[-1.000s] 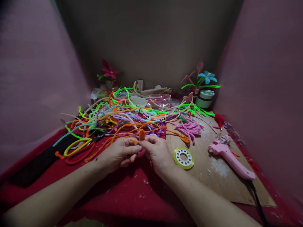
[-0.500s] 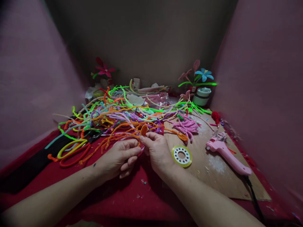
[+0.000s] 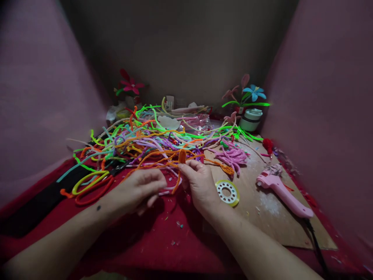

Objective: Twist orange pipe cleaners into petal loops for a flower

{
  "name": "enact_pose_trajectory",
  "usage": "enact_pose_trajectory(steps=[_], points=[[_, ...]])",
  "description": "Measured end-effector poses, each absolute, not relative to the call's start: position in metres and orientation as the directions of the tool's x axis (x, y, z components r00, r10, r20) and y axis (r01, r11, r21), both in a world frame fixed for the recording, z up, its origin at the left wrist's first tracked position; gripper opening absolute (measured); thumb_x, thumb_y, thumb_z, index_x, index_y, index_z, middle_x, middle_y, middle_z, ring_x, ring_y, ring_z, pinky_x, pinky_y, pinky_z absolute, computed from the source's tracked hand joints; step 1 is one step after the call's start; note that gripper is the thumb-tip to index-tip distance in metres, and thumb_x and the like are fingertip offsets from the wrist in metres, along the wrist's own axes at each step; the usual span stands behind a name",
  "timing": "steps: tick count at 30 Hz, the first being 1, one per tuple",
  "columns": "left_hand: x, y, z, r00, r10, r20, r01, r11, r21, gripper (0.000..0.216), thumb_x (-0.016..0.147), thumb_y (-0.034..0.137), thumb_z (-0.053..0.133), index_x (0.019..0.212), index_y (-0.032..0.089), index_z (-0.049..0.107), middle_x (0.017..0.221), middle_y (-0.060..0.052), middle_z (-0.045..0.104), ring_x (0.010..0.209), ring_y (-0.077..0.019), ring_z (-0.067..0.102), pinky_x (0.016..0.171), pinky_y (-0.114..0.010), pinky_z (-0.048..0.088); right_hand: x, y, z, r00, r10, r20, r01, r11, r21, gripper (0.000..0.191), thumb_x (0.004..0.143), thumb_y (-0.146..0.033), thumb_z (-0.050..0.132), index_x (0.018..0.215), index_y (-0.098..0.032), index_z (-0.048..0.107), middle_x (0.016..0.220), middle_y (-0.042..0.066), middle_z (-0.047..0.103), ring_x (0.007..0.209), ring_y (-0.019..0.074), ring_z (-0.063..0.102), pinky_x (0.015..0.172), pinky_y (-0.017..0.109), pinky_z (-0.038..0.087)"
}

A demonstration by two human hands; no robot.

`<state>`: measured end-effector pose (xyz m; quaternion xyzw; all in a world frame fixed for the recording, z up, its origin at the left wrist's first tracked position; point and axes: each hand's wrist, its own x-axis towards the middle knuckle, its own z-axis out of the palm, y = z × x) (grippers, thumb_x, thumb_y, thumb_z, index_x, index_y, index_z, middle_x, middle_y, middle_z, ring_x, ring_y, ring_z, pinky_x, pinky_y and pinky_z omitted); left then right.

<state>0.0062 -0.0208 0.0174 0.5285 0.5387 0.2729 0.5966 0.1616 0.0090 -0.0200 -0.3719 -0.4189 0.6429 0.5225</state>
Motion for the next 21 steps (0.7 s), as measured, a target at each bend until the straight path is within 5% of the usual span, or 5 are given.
enact_pose_trajectory(steps=[3, 7, 11, 16, 21], points=[[0.003, -0.016, 0.025, 0.069, 0.992, -0.109, 0.149, 0.098, 0.984, 0.018, 0.074, 0.032, 0.061, 0.071, 0.015, 0.055, 0.043, 0.008, 0.047, 0.032, -0.0022, 0.035, 0.033, -0.012, 0.026, 0.161, 0.005, -0.020, -0.223, 0.973, -0.050, -0.302, -0.118, -0.946, 0.021, 0.071, -0.032, 0.064, 0.063, -0.017, 0.052, 0.048, -0.006, 0.046, 0.039, 0.0049, 0.035, 0.039, 0.020, 0.026], [0.006, -0.015, 0.023, 0.105, 0.993, -0.046, 0.129, 0.032, 0.991, 0.018, 0.068, 0.025, 0.067, 0.082, 0.015, 0.066, 0.067, 0.002, 0.062, 0.047, -0.0049, 0.047, 0.043, -0.015, 0.037, 0.156, -0.002, -0.018, -0.341, 0.936, -0.085, -0.227, -0.170, -0.959, 0.025, 0.071, -0.035, 0.065, 0.060, -0.016, 0.054, 0.045, -0.005, 0.047, 0.037, 0.0048, 0.035, 0.038, 0.020, 0.026], [0.007, -0.015, 0.018, 0.108, 0.993, -0.042, 0.137, 0.027, 0.990, 0.012, 0.069, 0.025, 0.067, 0.070, 0.013, 0.066, 0.069, -0.001, 0.061, 0.061, -0.0107, 0.055, 0.055, -0.019, 0.043, 0.154, -0.004, -0.019, -0.415, 0.903, -0.116, -0.201, -0.215, -0.956, 0.026, 0.070, -0.037, 0.066, 0.059, -0.014, 0.057, 0.049, -0.003, 0.053, 0.037, 0.0043, 0.037, 0.037, 0.019, 0.027], [0.000, -0.010, 0.011, 0.014, 1.000, -0.007, -0.020, 0.007, 1.000, 0.014, 0.069, 0.027, 0.069, 0.071, 0.014, 0.064, 0.062, 0.004, 0.055, 0.049, -0.0042, 0.043, 0.047, -0.016, 0.035, 0.156, -0.005, -0.021, -0.556, 0.806, -0.202, -0.191, -0.361, -0.913, 0.021, 0.069, -0.034, 0.067, 0.066, -0.014, 0.061, 0.055, 0.000, 0.061, 0.036, 0.0061, 0.043, 0.033, 0.019, 0.030], [0.000, -0.007, 0.003, 0.145, 0.969, -0.198, -0.206, 0.225, 0.952, 0.021, 0.067, 0.030, 0.072, 0.076, 0.015, 0.062, 0.057, 0.005, 0.051, 0.044, -0.0037, 0.043, 0.047, -0.018, 0.039, 0.157, -0.004, -0.021, -0.519, 0.830, -0.203, -0.193, -0.345, -0.918, 0.023, 0.069, -0.034, 0.067, 0.064, -0.015, 0.057, 0.052, -0.001, 0.061, 0.036, 0.0052, 0.043, 0.034, 0.017, 0.030]])
